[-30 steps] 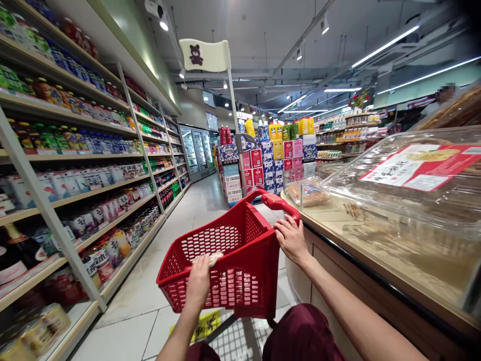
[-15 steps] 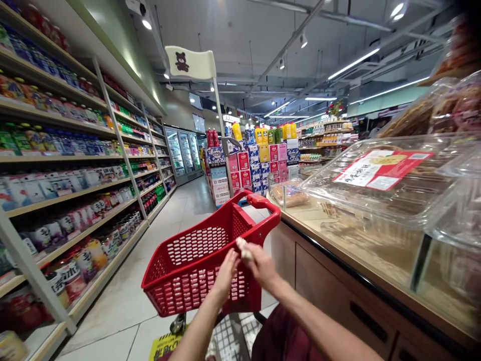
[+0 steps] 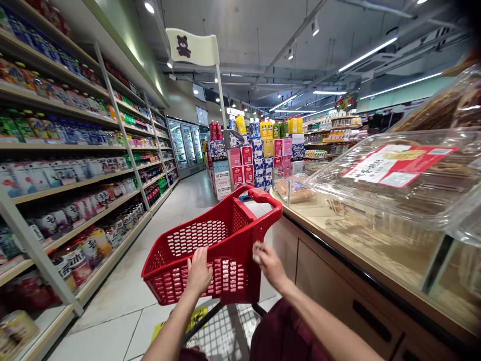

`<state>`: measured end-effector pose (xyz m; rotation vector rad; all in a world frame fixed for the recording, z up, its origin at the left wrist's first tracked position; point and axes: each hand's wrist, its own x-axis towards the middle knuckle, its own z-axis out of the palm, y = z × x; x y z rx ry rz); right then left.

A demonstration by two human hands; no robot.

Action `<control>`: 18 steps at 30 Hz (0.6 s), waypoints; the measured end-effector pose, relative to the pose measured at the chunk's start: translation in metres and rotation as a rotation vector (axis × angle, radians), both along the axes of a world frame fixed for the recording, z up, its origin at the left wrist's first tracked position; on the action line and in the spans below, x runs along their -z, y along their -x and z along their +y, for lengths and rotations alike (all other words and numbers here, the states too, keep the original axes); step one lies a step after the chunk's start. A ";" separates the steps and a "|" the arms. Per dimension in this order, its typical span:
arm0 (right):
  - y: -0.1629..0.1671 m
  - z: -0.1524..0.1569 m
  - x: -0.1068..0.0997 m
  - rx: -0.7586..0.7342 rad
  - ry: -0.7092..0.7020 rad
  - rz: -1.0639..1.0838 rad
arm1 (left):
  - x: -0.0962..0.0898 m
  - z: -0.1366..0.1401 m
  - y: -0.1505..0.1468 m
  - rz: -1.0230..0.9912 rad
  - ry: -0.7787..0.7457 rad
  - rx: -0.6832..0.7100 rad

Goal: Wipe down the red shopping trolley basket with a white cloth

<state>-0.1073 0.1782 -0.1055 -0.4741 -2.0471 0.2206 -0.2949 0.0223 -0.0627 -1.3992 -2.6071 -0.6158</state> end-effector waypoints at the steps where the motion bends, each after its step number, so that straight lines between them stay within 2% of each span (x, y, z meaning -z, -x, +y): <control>1: -0.002 0.008 -0.014 0.066 -0.002 0.087 | -0.001 0.000 -0.001 -0.005 -0.004 -0.006; 3: -0.004 0.022 -0.036 0.169 0.002 0.198 | -0.002 0.000 -0.002 -0.014 -0.008 -0.012; 4: -0.003 0.024 -0.038 0.179 0.004 0.202 | -0.002 0.000 -0.002 -0.020 -0.009 -0.011; 5: -0.002 0.022 -0.032 0.159 -0.001 0.173 | -0.002 0.000 -0.002 -0.026 -0.010 -0.009; 9: -0.001 0.001 0.023 -0.068 -0.054 -0.078 | 0.001 -0.001 0.001 -0.008 -0.029 -0.013; 10: -0.002 0.001 0.027 -0.079 -0.068 -0.064 | 0.002 -0.001 0.002 0.001 -0.035 -0.024; 12: -0.003 0.011 0.011 -0.018 -0.105 0.083 | 0.002 -0.001 0.003 0.015 -0.043 -0.054; 15: 0.001 0.036 -0.034 0.175 -0.078 0.314 | -0.001 0.000 0.001 0.023 -0.049 -0.078; 16: 0.004 0.039 -0.040 0.194 -0.078 0.328 | -0.002 0.000 0.000 0.023 -0.049 -0.076; 18: 0.010 0.032 -0.031 0.182 -0.084 0.302 | -0.003 0.000 -0.003 0.025 -0.049 -0.069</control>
